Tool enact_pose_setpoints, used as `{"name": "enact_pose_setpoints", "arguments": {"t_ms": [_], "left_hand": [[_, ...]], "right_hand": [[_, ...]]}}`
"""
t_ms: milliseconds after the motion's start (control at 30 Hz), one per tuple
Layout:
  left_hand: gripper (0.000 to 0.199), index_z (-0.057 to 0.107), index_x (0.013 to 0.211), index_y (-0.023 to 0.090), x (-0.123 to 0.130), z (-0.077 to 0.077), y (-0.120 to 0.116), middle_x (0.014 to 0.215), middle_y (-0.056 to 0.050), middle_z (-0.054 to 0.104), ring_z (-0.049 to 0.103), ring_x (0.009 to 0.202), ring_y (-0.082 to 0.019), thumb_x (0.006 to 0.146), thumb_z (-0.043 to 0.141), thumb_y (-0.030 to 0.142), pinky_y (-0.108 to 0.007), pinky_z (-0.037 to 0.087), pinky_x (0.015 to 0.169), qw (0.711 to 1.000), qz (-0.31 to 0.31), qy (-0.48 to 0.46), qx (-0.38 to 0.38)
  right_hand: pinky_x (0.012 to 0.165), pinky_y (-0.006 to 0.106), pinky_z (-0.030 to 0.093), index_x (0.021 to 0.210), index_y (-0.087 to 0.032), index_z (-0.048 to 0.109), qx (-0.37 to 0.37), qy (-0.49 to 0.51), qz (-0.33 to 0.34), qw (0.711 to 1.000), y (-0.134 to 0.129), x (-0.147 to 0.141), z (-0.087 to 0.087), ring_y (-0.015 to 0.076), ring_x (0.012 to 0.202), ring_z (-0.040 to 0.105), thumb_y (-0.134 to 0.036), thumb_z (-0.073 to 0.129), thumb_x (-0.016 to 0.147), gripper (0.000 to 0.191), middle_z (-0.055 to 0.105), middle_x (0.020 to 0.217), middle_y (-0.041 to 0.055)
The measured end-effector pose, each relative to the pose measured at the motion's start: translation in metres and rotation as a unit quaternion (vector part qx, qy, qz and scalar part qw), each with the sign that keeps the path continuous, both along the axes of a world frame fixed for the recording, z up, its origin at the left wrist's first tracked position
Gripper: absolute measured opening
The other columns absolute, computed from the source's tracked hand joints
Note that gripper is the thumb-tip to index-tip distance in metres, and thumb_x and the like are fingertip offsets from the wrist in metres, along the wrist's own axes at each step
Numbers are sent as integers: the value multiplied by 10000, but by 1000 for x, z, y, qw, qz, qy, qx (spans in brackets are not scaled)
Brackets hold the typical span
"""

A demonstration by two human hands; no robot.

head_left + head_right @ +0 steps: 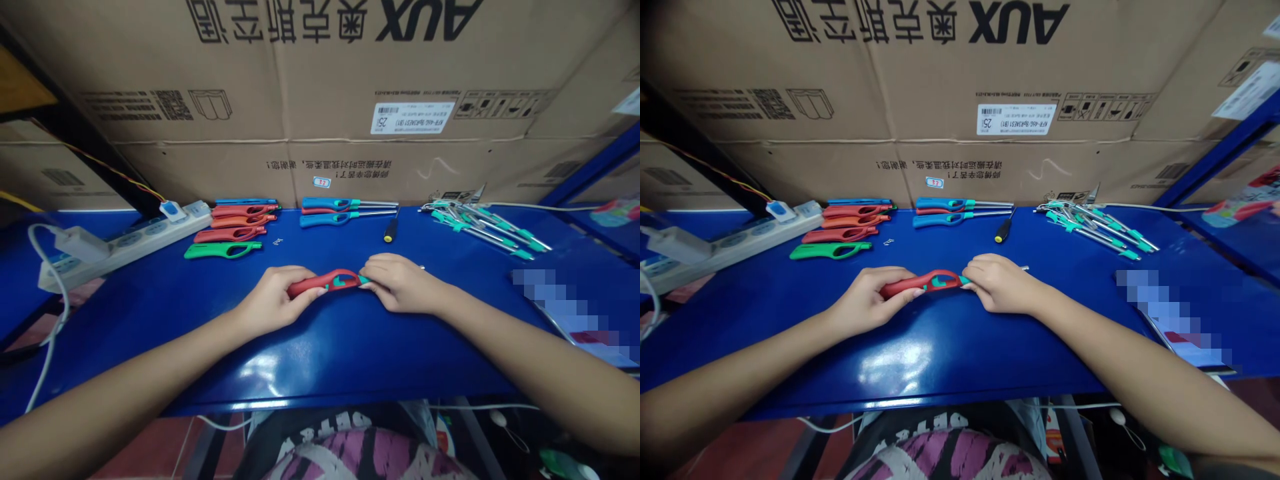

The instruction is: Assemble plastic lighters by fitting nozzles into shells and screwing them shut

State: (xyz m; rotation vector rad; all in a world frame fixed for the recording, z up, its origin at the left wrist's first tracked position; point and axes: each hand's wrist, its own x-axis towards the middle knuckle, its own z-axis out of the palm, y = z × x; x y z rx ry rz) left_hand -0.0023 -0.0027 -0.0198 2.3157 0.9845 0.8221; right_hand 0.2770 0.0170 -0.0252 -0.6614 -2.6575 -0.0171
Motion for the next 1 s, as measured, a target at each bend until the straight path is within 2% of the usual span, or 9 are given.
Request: {"name": "enact_pose_setpoints", "arguments": {"t_ms": [167, 300, 400, 500, 733, 867, 1000], "left_hand": [[229, 726, 969, 157, -2, 1, 8, 879, -48, 738, 664, 754, -161, 962, 614, 357, -257, 485, 703, 999, -12, 29, 16], [259, 701, 1107, 185, -5, 6, 13, 976, -55, 720, 666, 856, -183, 994, 565, 373, -278, 491, 764, 995, -17, 84, 51], [305, 662, 1208, 200, -7, 7, 14, 1080, -66, 689, 663, 950, -198, 1012, 533, 394, -296, 503, 837, 992, -17, 110, 66], [324, 638, 1253, 190, -8, 5, 15, 1122, -73, 670, 660, 990, -198, 1026, 515, 386, -303, 508, 879, 990, -26, 115, 75], [281, 645, 1226, 170, -9, 3, 15, 1117, -87, 681, 661, 978, -191, 1029, 523, 330, -298, 527, 874, 990, -47, 89, 98], [297, 635, 1245, 185, -8, 6, 14, 1143, -84, 668, 659, 1015, -198, 1030, 518, 354, -308, 527, 901, 990, -35, 94, 98], [368, 579, 1351, 203, -6, 5, 14, 1199, -99, 633, 642, 1074, -224, 1046, 462, 373, -353, 519, 959, 987, -22, 132, 86]], "right_hand": [[716, 320, 437, 858, -140, 633, -3, -28, -21, 999, 3, 0, 0, 190, 699, 507, -224, 440, 1009, 259, 619, 759, 80], [677, 293, 406, 893, -160, 619, -65, -24, -61, 996, 6, 1, 5, 180, 709, 551, -258, 504, 983, 176, 642, 790, 59], [645, 278, 374, 915, -168, 617, -85, -20, -76, 993, 8, 5, 10, 166, 696, 562, -280, 544, 965, 142, 651, 813, 42], [647, 275, 364, 933, -165, 636, -78, -30, -64, 994, 10, 9, 11, 162, 690, 565, -298, 523, 987, 183, 658, 822, 44], [618, 280, 333, 890, -166, 640, -82, -54, -61, 993, 9, 10, 13, 151, 641, 541, -347, 454, 1035, 297, 640, 761, 32], [617, 271, 340, 887, -181, 620, -92, -45, -75, 992, 8, 12, 18, 149, 658, 541, -355, 493, 1012, 248, 641, 776, 23], [634, 273, 364, 912, -185, 592, -101, -62, -103, 988, 11, 15, 22, 163, 722, 556, -342, 514, 992, 193, 638, 862, 42]]}}
